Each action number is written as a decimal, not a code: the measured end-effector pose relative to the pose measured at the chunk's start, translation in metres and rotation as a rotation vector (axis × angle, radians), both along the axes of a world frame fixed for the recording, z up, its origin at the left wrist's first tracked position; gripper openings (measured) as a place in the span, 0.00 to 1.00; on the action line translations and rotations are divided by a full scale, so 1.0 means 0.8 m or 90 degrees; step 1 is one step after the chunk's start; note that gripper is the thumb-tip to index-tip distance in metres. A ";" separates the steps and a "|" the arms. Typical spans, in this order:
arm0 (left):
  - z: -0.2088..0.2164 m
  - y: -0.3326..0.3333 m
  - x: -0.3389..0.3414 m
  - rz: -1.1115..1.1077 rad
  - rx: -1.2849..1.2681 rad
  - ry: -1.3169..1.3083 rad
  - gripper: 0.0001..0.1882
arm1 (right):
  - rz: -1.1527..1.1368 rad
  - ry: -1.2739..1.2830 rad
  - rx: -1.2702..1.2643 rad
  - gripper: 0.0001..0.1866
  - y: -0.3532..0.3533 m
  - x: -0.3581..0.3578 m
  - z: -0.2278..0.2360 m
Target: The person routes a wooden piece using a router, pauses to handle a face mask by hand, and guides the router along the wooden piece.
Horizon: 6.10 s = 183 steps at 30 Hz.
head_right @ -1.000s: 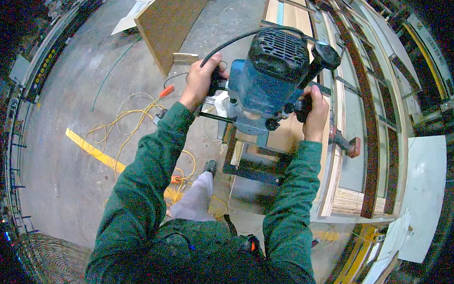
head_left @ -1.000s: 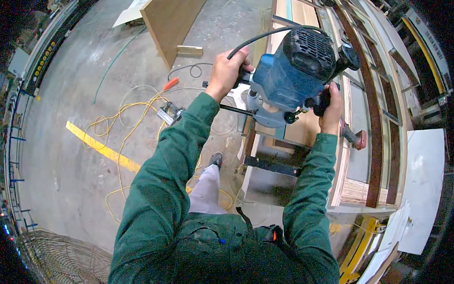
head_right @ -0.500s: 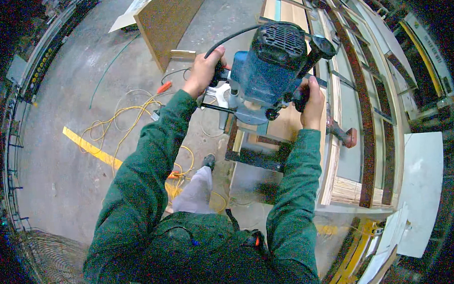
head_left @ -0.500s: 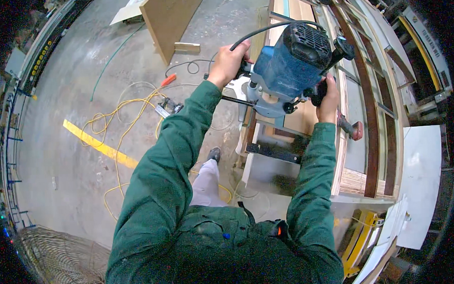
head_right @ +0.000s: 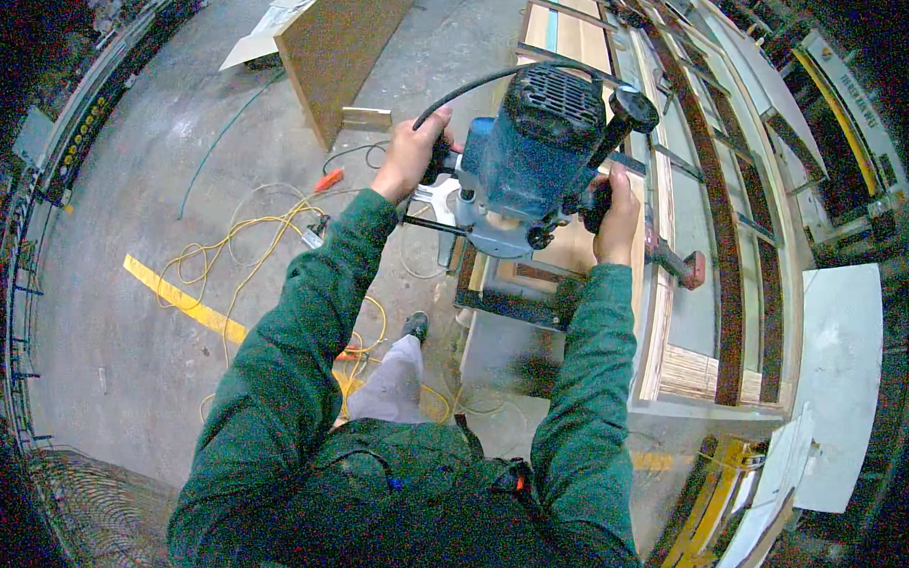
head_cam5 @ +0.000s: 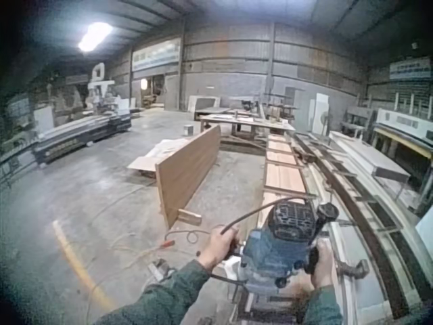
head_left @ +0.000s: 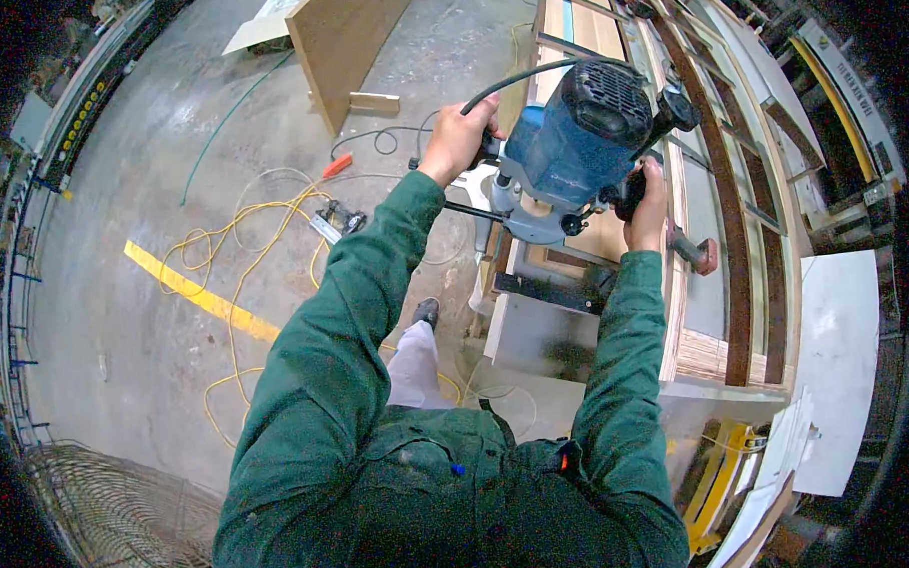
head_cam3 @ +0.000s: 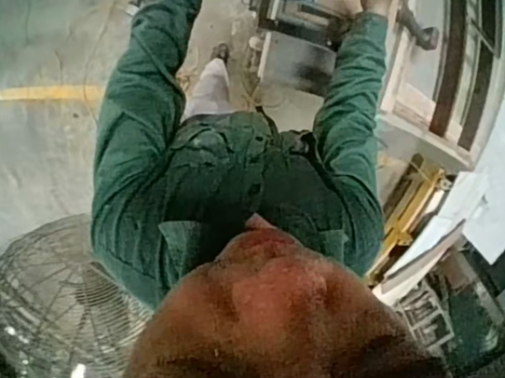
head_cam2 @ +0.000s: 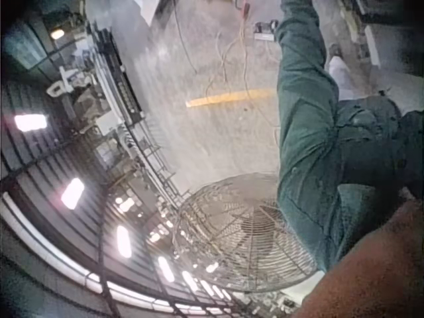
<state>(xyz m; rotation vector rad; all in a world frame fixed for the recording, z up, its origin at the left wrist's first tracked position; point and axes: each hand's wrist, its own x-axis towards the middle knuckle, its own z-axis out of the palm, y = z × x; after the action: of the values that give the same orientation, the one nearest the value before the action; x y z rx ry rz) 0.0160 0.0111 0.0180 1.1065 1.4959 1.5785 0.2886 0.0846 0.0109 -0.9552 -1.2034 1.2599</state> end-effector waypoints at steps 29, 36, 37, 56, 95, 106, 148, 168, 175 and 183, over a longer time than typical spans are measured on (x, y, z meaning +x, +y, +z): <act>0.008 -0.064 0.024 0.018 0.010 0.003 0.25 | -0.001 0.002 -0.019 0.23 -0.063 0.020 0.003; 0.007 -0.069 0.024 0.019 0.039 0.045 0.25 | 0.005 0.026 -0.042 0.17 -0.069 0.019 0.007; 0.008 -0.070 0.025 0.018 0.026 0.028 0.24 | 0.000 0.024 -0.043 0.20 -0.070 0.018 0.007; 0.003 -0.065 0.020 0.002 0.000 0.013 0.25 | -0.035 -0.004 0.003 0.25 -0.066 0.021 -0.007; 0.013 -0.050 -0.011 -0.096 -0.034 -0.001 0.25 | -0.094 -0.029 -0.002 0.28 -0.100 -0.002 -0.002; 0.009 -0.043 -0.015 -0.129 0.007 -0.051 0.23 | -0.115 -0.079 0.045 0.27 -0.085 0.008 -0.027; 0.005 -0.012 -0.020 0.001 0.022 0.001 0.27 | -0.030 -0.028 0.024 0.28 -0.020 -0.014 -0.011; -0.005 0.023 -0.026 0.029 0.041 0.020 0.23 | -0.047 0.017 0.049 0.23 0.028 -0.026 -0.015; 0.001 0.025 -0.022 0.032 0.033 0.054 0.25 | 0.000 0.039 -0.001 0.23 0.034 -0.024 -0.007; 0.000 0.014 -0.016 0.028 0.024 0.001 0.28 | 0.014 0.012 -0.005 0.24 0.016 -0.018 -0.001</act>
<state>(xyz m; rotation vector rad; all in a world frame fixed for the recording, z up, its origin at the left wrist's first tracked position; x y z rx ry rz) 0.0031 0.0227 0.0180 1.1038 1.5065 1.6421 0.2740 0.0975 0.0101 -0.9355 -1.1979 1.2901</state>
